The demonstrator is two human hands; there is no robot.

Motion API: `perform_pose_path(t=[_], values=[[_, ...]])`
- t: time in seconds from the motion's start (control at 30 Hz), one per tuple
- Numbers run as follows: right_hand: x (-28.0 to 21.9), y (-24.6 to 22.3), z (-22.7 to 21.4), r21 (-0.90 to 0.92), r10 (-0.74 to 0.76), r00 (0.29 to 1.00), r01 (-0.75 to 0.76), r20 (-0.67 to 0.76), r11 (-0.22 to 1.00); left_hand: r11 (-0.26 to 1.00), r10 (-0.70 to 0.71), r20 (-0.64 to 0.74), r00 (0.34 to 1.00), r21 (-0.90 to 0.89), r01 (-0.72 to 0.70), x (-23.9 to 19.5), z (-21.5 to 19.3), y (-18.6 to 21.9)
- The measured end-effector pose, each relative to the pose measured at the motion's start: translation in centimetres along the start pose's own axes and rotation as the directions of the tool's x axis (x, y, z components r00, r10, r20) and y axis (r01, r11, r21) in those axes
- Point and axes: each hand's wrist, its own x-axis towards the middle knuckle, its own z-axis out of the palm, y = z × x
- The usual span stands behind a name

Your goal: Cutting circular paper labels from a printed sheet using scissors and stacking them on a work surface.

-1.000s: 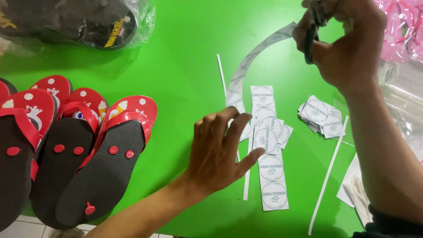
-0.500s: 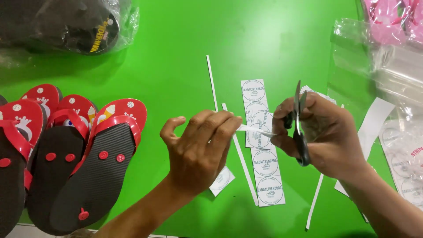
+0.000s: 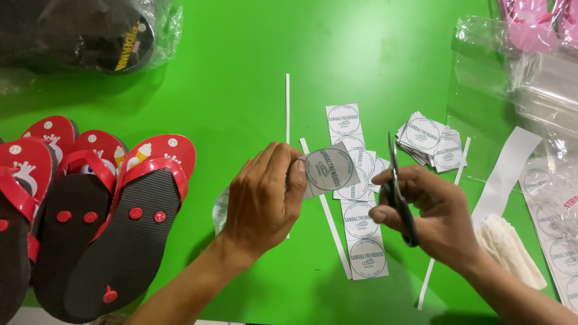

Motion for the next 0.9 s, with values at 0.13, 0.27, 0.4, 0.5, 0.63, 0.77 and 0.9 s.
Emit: perform_pose_path(t=[0.13,0.27,0.4,0.5,0.63,0.77,0.9], values=[[-1.0,1.6,1.4,0.279,0.148,0.989,-0.135,-0.023,0.951,0.995,0.1,0.075,0.992,-0.03,-0.098,-1.0,1.6,0.3],[-1.1,2.3,1.6,0.343,0.158,0.987,-0.139,-0.029,0.929,0.975,0.223,0.112,0.968,-0.021,-0.222,-1.4,2.3,0.6],[-0.9,2.7,0.9,0.297,0.119,0.989,-0.088,-0.087,0.951,0.972,0.183,0.088,0.979,0.131,-0.193,-0.9,1.5,0.9],[-0.6,3.4,0.8,0.32,0.159,0.98,-0.115,-0.116,0.94,0.972,0.142,0.061,0.988,0.179,-0.151,-1.2,1.8,1.1],[-0.7,4.2,1.1,0.434,0.197,0.977,-0.141,-0.086,0.89,0.979,0.161,0.036,0.986,0.122,-0.164,-1.0,1.2,2.0],[-0.8,3.7,1.0,0.314,0.172,0.978,-0.126,-0.121,0.941,0.995,0.079,0.069,0.994,-0.072,-0.074,-0.8,1.0,0.7],[-1.2,2.1,1.5,0.268,-0.012,1.0,0.009,0.01,0.963,0.971,-0.058,0.064,0.996,-0.229,0.071,-0.5,0.5,-0.3]])
